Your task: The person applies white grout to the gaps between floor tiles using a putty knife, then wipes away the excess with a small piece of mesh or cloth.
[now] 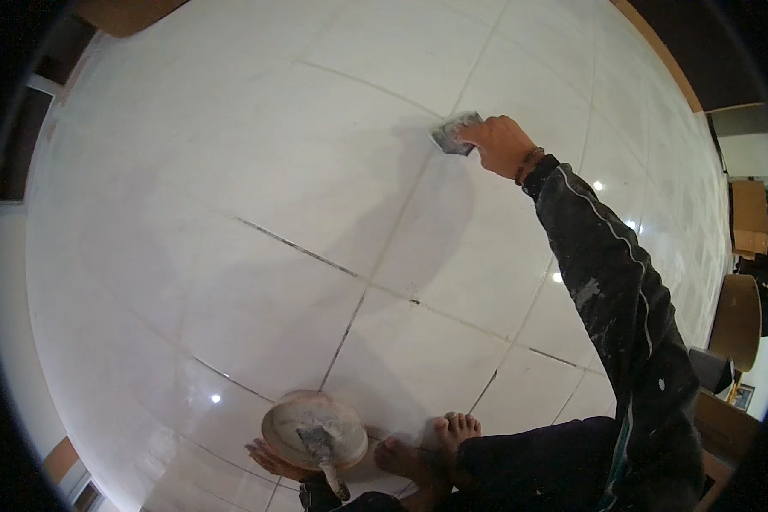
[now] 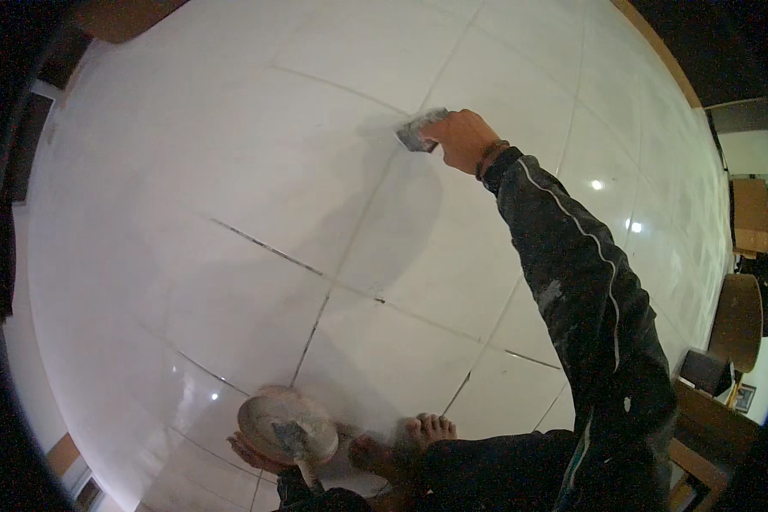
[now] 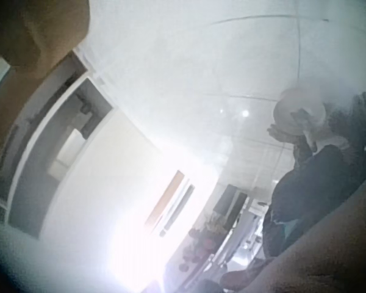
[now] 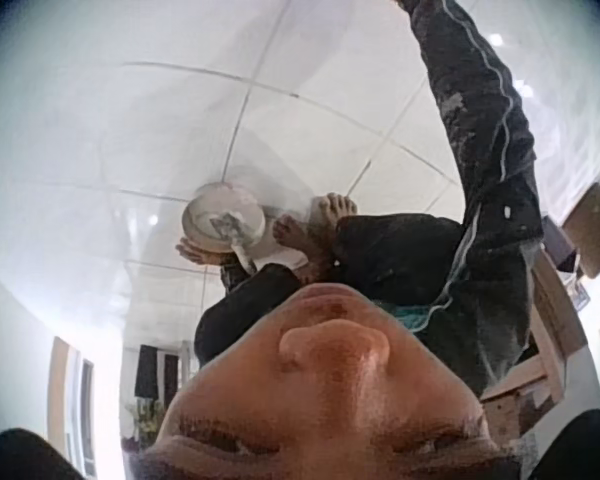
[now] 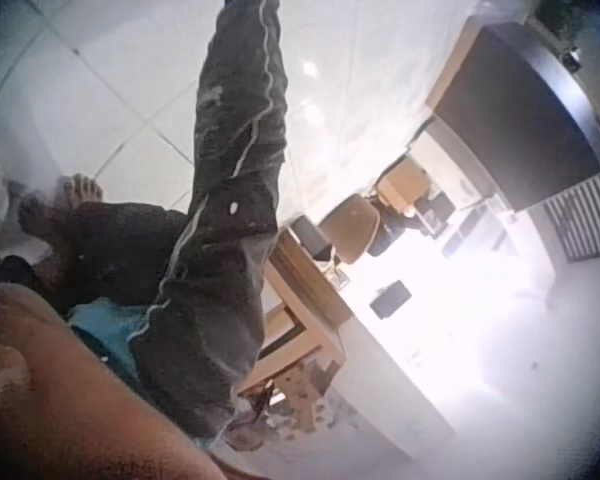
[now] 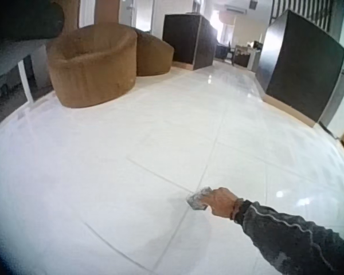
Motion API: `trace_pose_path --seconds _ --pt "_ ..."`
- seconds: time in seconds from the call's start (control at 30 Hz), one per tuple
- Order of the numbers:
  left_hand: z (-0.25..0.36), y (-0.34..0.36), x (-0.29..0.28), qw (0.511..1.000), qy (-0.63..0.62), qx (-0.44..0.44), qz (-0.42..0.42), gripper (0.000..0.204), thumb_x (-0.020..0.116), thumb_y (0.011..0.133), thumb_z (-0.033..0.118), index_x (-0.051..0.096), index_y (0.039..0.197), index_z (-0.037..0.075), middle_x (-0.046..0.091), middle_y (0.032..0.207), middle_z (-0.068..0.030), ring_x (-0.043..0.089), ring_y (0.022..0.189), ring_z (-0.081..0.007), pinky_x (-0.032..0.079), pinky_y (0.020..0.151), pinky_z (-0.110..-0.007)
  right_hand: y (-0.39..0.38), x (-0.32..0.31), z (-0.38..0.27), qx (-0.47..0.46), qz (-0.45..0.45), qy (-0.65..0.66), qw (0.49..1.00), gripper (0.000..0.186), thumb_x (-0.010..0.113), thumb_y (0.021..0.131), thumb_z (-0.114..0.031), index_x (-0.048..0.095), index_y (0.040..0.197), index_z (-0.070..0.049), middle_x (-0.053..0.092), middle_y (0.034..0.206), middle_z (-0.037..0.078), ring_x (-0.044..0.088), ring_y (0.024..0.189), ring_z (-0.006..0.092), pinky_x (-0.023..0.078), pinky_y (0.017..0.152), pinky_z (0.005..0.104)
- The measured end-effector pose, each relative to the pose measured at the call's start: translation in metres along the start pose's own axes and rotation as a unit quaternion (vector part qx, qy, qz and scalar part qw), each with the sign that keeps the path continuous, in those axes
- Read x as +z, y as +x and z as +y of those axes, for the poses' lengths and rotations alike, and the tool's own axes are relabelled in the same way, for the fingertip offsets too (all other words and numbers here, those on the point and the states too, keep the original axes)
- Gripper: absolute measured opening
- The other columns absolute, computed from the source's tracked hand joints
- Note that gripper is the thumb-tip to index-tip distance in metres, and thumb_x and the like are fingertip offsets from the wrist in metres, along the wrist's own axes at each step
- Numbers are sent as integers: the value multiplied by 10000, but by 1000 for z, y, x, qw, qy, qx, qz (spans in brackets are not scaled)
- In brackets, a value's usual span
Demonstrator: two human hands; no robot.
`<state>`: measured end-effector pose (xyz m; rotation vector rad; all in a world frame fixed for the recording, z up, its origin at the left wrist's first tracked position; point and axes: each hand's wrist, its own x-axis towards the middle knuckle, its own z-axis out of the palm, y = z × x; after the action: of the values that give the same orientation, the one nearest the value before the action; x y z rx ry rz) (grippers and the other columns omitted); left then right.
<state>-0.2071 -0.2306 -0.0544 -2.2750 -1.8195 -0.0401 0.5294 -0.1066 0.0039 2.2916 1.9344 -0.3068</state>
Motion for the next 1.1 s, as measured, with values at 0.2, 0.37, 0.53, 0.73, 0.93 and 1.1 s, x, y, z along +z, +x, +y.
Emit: trace_pose_path --seconds 0.2,0.37,0.53,0.73,0.93,1.1 --pt "-4 -1 -4 999 -11 42 29 683 469 1019 525 449 1459 3 489 1473 -191 417 1408 -417 331 1157 -594 -1 -21 8 -57 -42 31 997 391 636 741 -15 724 1096 -153 736 1045 118 672 989 343 539 889 472" --pt "-5 -4 -3 999 -29 21 4 771 528 966 585 392 1499 44 398 1537 -195 337 1457 -408 308 1160 -598 3 -31 19 7 57 46 997 319 605 789 7 738 1049 -120 746 994 118 679 930 349 544 839 470" --pt "-5 -10 4 999 -26 46 11 828 573 933 606 357 1527 70 345 1574 -203 288 1487 -402 288 1171 -597 19 -32 12 117 121 -2 986 395 613 770 -50 705 1141 -150 737 955 144 693 897 379 553 822 485" --pt "-2 -6 -4 999 -30 26 -1 819 567 944 599 350 1534 73 335 1583 -208 310 1475 -411 294 1171 -593 24 -23 -10 130 92 -11 987 428 637 766 -93 686 1186 -160 733 914 144 690 873 363 559 794 474" --pt "15 13 -20 998 -57 11 11 828 545 955 615 347 1535 57 361 1570 -211 326 1466 -415 311 1164 -581 10 -19 -10 56 60 10 997 415 633 787 -54 696 1179 -175 746 972 112 686 876 345 547 803 458" --pt "23 18 -30 994 -83 47 45 898 546 924 674 347 1531 43 357 1572 -210 337 1460 -418 315 1163 -579 -2 -6 3 -28 97 57 993 442 605 764 54 736 1117 -179 732 1171 5 659 884 314 538 841 417"
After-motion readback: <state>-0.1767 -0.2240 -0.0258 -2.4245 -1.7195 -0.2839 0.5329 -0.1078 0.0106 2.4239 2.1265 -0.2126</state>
